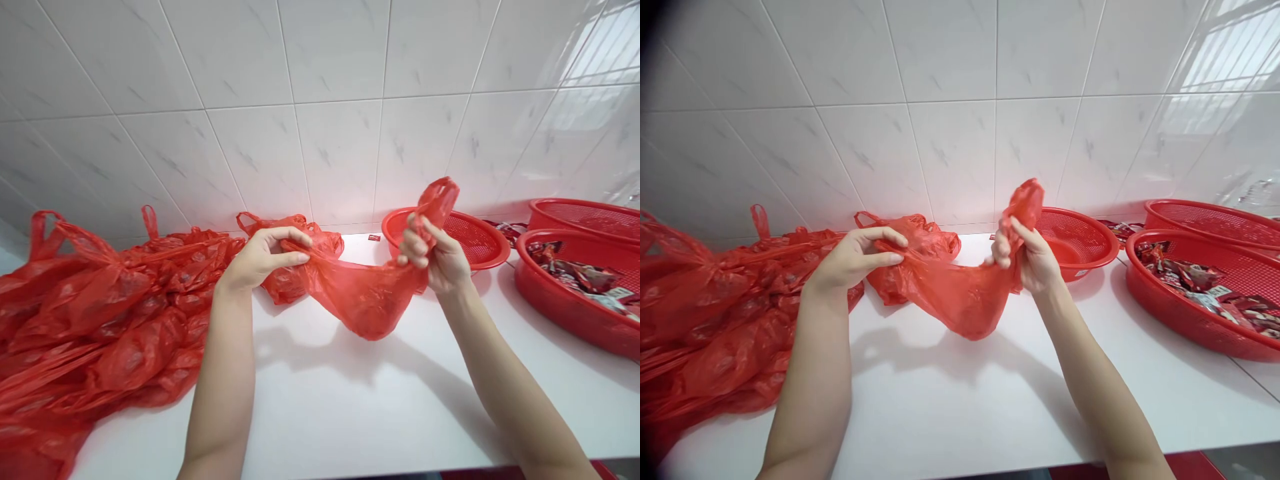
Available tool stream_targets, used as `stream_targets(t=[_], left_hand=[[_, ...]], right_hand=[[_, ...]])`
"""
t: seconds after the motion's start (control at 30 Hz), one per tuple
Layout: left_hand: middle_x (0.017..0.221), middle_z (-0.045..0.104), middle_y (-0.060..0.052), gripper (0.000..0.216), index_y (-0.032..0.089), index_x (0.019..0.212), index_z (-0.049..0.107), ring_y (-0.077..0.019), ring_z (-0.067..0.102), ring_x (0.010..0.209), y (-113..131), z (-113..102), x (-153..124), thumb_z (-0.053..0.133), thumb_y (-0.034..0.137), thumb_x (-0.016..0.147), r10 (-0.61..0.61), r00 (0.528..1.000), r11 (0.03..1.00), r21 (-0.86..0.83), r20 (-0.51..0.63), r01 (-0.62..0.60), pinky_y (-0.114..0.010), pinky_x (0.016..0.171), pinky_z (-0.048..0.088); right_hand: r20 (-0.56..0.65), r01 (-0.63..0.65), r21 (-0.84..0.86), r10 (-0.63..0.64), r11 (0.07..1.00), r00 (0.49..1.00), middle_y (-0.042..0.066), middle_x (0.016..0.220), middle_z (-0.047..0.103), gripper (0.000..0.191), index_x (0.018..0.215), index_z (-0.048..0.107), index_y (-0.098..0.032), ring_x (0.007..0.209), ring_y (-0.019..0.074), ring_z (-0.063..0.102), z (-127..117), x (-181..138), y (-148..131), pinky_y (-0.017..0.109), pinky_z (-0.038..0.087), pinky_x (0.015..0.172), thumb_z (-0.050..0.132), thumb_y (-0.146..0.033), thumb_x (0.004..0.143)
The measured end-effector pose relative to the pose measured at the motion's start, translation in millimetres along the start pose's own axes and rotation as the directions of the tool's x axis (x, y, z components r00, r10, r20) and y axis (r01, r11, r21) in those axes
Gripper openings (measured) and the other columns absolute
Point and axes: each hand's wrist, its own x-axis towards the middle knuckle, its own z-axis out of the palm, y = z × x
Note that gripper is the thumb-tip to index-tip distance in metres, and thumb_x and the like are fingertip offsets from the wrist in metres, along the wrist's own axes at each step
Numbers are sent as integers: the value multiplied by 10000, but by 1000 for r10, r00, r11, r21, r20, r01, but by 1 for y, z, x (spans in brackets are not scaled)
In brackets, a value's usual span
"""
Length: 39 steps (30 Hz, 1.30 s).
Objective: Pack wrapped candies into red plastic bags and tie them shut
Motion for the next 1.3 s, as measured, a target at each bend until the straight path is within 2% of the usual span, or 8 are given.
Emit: stream_targets(t=[0.17,0.33,0.5,0.63,0.8,0.97,1.13,1.3], left_hand=[[829,746,-51,179,192,782,760,-199,686,788,-2,11,6,811,321,668,25,998,999,21,-66,-24,-298,702,569],[817,738,-43,225,208,787,769,-184,675,758,2,13,4,828,217,570,126,977,956,-242,-173,-166,-291,679,560],[856,747,-33,293,196,846,765,-165,673,769,-3,19,11,800,175,556,37,965,941,-316,-259,-121,-276,693,541],[775,722,-4,293,189,867,758,-136,646,706,-10,23,18,742,192,574,-66,953,898,-434,-297,-73,-256,678,513],[760,714,10,313,179,827,781,-117,610,682,-18,26,23,777,168,514,-226,956,899,-417,-188,131,-238,671,499],[930,759,-37,357,197,933,789,-181,670,854,-21,22,22,830,280,588,-224,962,897,-419,-159,139,-273,741,524],[864,763,-81,337,161,796,779,-218,685,848,-19,13,16,862,454,650,-281,955,929,-223,93,295,-315,771,534],[772,720,-49,380,160,764,752,-164,639,709,-13,6,8,824,526,696,-287,958,952,-111,2,285,-274,659,497]], right_hand=[[171,-248,-188,281,950,944,-26,559,608,277,734,553,-196,450,107,525,-1,-3,4,328,592,646,739,-359,859],[231,-155,-79,169,985,958,-61,499,549,284,766,560,-199,398,97,468,1,-1,1,316,571,596,701,-409,895],[161,-210,-89,222,974,962,-71,498,520,239,773,569,-190,407,68,401,5,5,13,242,509,531,712,-345,885],[180,-155,38,146,987,973,-94,486,487,284,795,555,-202,387,55,353,5,11,29,237,509,534,728,-418,859],[100,-295,-115,307,948,947,-63,491,518,285,748,558,-189,411,67,404,4,16,47,254,521,543,769,-371,809],[15,-220,-40,220,975,975,-59,523,542,284,777,572,-193,418,66,386,3,18,44,254,516,553,786,-380,790],[-52,-212,13,213,977,976,-62,508,527,302,764,556,-193,409,56,351,1,21,43,234,485,523,793,-381,772],[4,-160,12,160,987,987,-63,504,527,283,773,555,-195,408,60,364,9,15,36,238,480,518,765,-382,801]])
